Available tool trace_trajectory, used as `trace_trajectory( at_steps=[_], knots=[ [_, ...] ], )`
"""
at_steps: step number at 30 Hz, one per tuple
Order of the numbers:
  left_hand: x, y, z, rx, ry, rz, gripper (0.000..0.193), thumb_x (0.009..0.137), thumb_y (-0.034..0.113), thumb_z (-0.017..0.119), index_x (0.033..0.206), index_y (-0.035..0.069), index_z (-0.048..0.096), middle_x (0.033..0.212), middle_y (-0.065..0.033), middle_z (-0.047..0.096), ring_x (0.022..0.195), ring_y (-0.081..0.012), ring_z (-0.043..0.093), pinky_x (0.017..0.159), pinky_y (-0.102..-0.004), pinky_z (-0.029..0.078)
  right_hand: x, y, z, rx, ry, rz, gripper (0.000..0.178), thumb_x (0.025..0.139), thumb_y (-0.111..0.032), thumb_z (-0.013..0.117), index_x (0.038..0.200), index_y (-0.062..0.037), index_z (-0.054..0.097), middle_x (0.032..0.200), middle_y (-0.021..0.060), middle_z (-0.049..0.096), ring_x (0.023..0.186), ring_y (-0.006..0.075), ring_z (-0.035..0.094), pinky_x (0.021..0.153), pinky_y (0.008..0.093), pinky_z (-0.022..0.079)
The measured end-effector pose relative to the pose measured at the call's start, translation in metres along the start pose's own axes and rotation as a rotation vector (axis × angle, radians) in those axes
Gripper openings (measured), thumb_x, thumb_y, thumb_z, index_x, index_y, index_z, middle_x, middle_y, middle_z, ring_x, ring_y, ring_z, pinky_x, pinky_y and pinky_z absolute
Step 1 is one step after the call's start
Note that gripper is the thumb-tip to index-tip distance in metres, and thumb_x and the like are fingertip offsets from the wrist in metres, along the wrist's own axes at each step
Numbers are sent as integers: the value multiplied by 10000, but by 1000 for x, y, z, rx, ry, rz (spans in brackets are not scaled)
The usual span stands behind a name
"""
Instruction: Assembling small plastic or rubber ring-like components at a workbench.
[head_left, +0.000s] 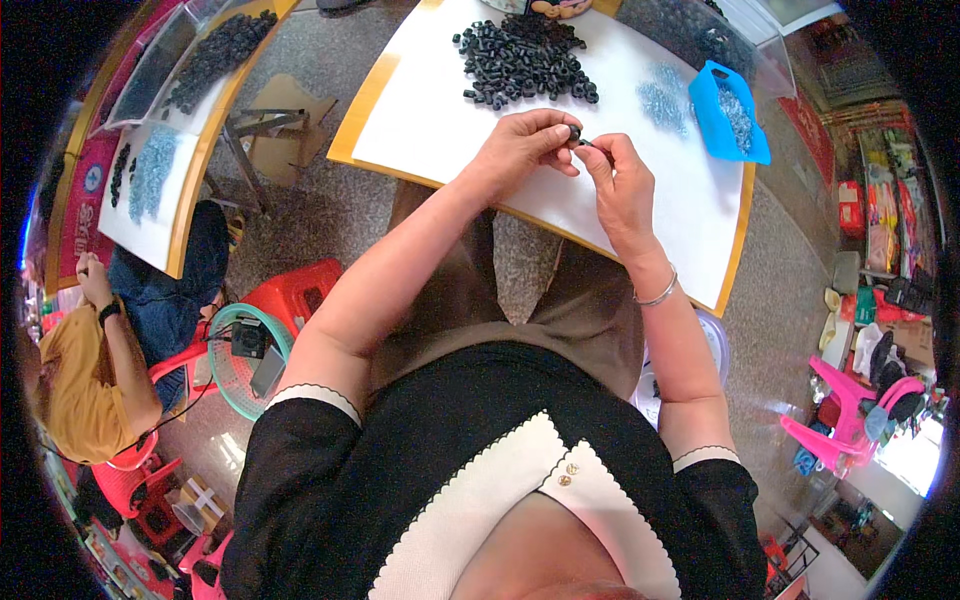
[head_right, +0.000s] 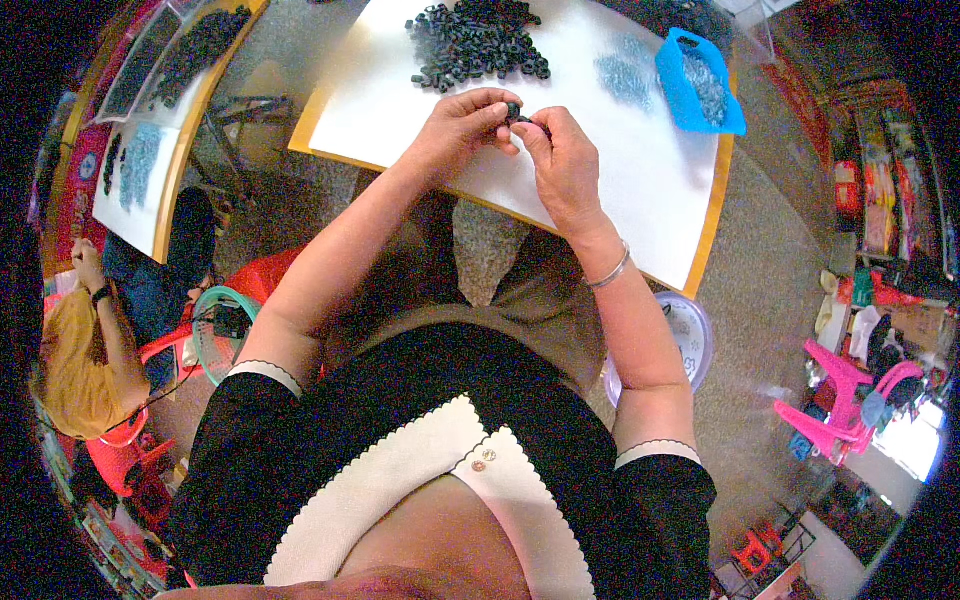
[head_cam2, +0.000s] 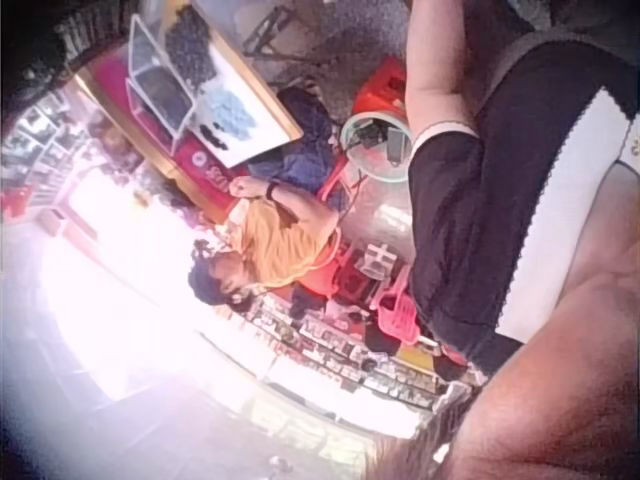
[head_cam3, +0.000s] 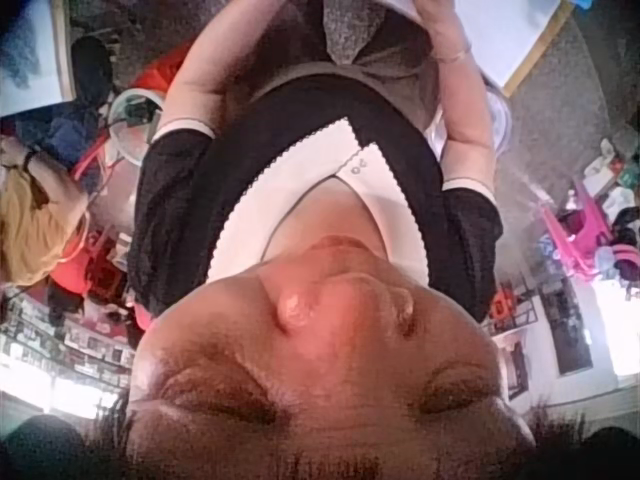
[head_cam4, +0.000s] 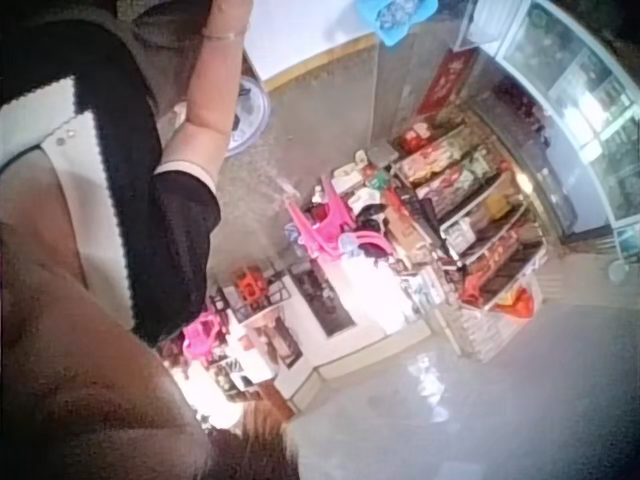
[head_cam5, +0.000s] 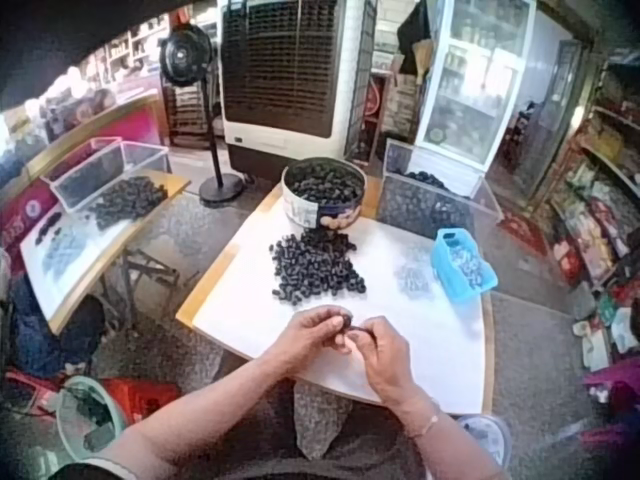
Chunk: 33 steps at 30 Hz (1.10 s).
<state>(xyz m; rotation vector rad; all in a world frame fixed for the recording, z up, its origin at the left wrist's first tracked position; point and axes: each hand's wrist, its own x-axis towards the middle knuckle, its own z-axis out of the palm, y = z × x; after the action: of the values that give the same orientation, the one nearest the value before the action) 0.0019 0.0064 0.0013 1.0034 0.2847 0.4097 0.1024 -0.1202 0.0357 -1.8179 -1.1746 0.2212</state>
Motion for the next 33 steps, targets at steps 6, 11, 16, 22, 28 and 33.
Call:
trace_trajectory(
  at_steps=[6,11,16,22,28,33],
  knots=[
    [0,-1,-2,10,8,-2,243,934,136,520,1116,-19,559,825,-55,601,694,-131,608,708,-302,555,2,0,-2,62,40,6,166,877,-197,613,855,-39,569,728,106,595,628,190,563,584,305,454],
    [0,-3,-1,53,2,20,239,921,126,546,1112,-16,562,860,-56,610,704,-123,606,716,-301,555,5,2,-1,71,5,-29,160,880,-190,607,855,-37,572,715,101,586,617,181,548,576,307,446],
    [-1,-4,-1,110,-18,38,241,917,134,559,1104,-16,570,859,-48,607,724,-113,601,724,-301,555,8,3,-2,-33,-14,-92,170,882,-191,600,837,-33,555,701,125,565,607,218,547,567,328,440],
    [-2,-3,0,152,-16,77,215,934,112,520,1088,-31,566,818,-52,607,724,-127,625,711,-273,556,6,-4,0,-29,-61,-63,182,890,-199,578,838,-30,534,725,142,561,630,276,558,575,354,443],
    [-1,-7,2,174,6,90,203,935,103,515,1077,-31,567,830,-47,611,725,-117,621,706,-263,551,5,-4,1,-34,-70,-21,164,894,-189,554,863,-30,530,768,162,567,690,327,573,610,384,451],
    [-2,-11,1,271,15,127,225,928,145,542,1099,3,573,870,-32,609,758,-109,601,734,-294,552,5,-1,1,-129,-58,-157,150,899,-167,529,860,-23,516,798,183,574,742,362,581,634,412,453]
  ],
)
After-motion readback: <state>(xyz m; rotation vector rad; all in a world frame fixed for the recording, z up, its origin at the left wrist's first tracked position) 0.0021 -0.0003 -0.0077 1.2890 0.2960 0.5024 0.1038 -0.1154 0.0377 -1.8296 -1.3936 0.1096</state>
